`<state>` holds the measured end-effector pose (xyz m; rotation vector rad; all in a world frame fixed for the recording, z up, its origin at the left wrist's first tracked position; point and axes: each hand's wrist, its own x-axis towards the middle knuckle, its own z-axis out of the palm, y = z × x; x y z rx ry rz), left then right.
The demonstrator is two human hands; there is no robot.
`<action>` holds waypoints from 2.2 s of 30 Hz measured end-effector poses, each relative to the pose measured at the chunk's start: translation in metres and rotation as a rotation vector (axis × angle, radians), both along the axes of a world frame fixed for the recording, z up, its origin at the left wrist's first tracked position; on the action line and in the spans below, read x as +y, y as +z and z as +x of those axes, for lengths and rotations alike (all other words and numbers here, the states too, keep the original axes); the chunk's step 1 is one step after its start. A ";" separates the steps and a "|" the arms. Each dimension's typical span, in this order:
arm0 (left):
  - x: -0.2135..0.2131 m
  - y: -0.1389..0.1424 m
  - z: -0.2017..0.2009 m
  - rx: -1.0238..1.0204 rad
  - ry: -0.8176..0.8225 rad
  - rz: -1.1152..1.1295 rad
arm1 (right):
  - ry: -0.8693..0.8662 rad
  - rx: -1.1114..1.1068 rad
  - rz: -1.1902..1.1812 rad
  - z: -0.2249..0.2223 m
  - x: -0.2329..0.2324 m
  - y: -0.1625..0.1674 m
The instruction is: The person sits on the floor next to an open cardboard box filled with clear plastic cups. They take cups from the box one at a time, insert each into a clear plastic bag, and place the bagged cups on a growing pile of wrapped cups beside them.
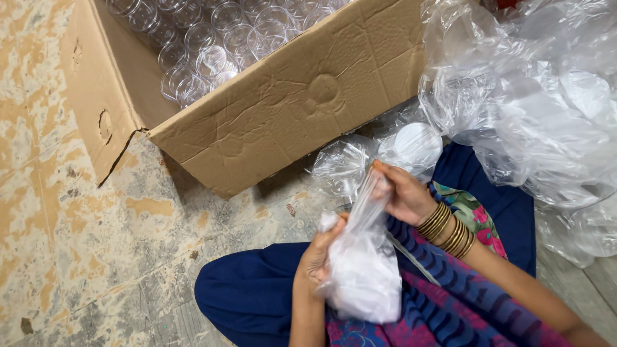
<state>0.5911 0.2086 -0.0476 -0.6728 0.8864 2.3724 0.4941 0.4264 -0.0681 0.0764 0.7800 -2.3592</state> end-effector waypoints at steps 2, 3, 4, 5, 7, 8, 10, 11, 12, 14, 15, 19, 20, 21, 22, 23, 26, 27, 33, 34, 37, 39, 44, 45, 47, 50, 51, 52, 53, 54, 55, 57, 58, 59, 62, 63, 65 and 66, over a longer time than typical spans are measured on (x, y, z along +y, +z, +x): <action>-0.005 -0.006 -0.001 -0.012 -0.054 -0.140 | 0.104 0.011 -0.126 -0.007 0.006 -0.009; -0.008 -0.010 -0.006 0.016 -0.049 -0.222 | 0.153 0.020 -0.188 -0.011 0.008 -0.013; -0.011 -0.013 -0.009 0.041 -0.043 -0.303 | 0.205 0.027 -0.251 -0.014 0.008 -0.017; -0.018 -0.016 -0.010 0.102 -0.009 -0.378 | 0.259 0.032 -0.314 -0.016 0.006 -0.022; -0.030 -0.020 -0.014 0.222 0.055 -0.529 | 0.402 0.526 0.273 -0.015 -0.003 -0.030; -0.030 -0.024 -0.017 0.304 0.017 -0.664 | 0.458 0.773 0.575 -0.014 -0.008 -0.033; -0.024 -0.030 -0.021 0.457 -0.056 -0.926 | 0.475 0.939 0.894 -0.004 -0.017 -0.036; -0.018 -0.033 -0.021 0.447 -0.106 -1.001 | 0.483 1.020 1.056 0.000 -0.020 -0.036; -0.012 -0.036 -0.023 0.438 -0.157 -1.079 | 0.407 1.086 1.067 0.003 -0.024 -0.035; -0.004 -0.038 -0.029 0.373 -0.197 -1.231 | 0.253 1.217 1.084 0.004 -0.029 -0.028; -0.002 -0.038 -0.030 0.316 -0.192 -1.304 | 0.228 1.214 1.123 0.003 -0.031 -0.023; 0.004 -0.040 -0.036 0.200 -0.180 -1.314 | 0.171 1.117 1.407 -0.009 -0.030 -0.003; 0.007 -0.043 -0.036 0.219 -0.181 -1.329 | 0.168 1.073 1.505 -0.011 -0.028 0.000; 0.011 -0.048 -0.036 0.239 -0.180 -1.347 | 0.182 1.061 1.537 -0.012 -0.025 0.002; 0.014 -0.054 -0.035 0.258 -0.178 -1.364 | 0.197 1.049 1.570 -0.012 -0.022 0.002; 0.014 -0.060 -0.034 0.271 -0.173 -1.376 | 0.211 1.037 1.603 -0.012 -0.019 -0.001; 0.017 -0.086 -0.030 0.330 -0.137 -1.423 | 0.183 1.013 1.602 -0.009 -0.013 -0.020; 0.016 -0.095 -0.032 0.368 -0.108 -1.456 | 0.178 1.047 1.586 -0.011 -0.014 -0.030; 0.012 -0.137 -0.054 0.281 0.237 -1.446 | 0.145 1.123 1.498 -0.033 -0.029 -0.094; 0.011 -0.142 -0.060 0.296 0.318 -1.449 | 0.168 1.148 1.469 -0.036 -0.029 -0.103; 0.005 -0.154 -0.076 0.312 0.367 -1.423 | 0.204 1.180 1.397 -0.039 -0.028 -0.123; 0.001 -0.163 -0.082 0.272 0.336 -1.308 | 0.248 1.138 1.389 -0.041 -0.029 -0.131; -0.005 -0.187 -0.083 0.276 0.288 -1.132 | 0.353 1.096 1.403 -0.046 -0.036 -0.121; -0.008 -0.191 -0.083 0.264 0.299 -1.034 | 0.288 1.132 1.318 -0.046 -0.037 -0.114; -0.012 -0.195 -0.086 0.249 0.349 -0.932 | 0.163 1.199 1.147 -0.045 -0.034 -0.094; -0.017 -0.197 -0.084 0.347 0.464 -0.877 | 0.016 1.153 1.001 -0.033 -0.035 -0.062; -0.016 -0.194 -0.079 0.452 0.509 -0.831 | 0.033 1.125 1.017 -0.029 -0.033 -0.052; -0.014 -0.189 -0.073 0.556 0.550 -0.783 | 0.050 1.096 1.033 -0.024 -0.032 -0.044; -0.013 -0.182 -0.070 0.616 0.526 -0.751 | 0.067 1.067 1.047 -0.019 -0.031 -0.038; -0.013 -0.174 -0.067 0.677 0.502 -0.720 | 0.038 1.031 1.038 -0.015 -0.029 -0.034; -0.012 -0.165 -0.064 0.735 0.479 -0.686 | 0.013 0.995 1.031 -0.012 -0.027 -0.033; -0.008 -0.146 -0.060 0.623 0.437 -0.586 | -0.023 0.903 0.956 -0.009 -0.023 -0.036; -0.006 -0.136 -0.058 0.571 0.402 -0.537 | -0.033 0.849 0.887 -0.009 -0.021 -0.039; -0.005 -0.126 -0.055 0.547 0.356 -0.486 | -0.044 0.797 0.818 -0.010 -0.020 -0.043; -0.004 -0.102 -0.047 0.516 0.263 -0.364 | 0.036 0.386 0.474 -0.011 -0.022 -0.052; -0.006 -0.096 -0.046 0.533 0.256 -0.342 | 0.081 0.345 0.525 -0.009 -0.024 -0.053; -0.010 -0.089 -0.042 0.556 0.229 -0.294 | 0.166 0.256 0.629 0.000 -0.028 -0.047; -0.012 -0.087 -0.039 0.564 0.210 -0.271 | 0.116 0.413 0.711 0.007 -0.028 -0.041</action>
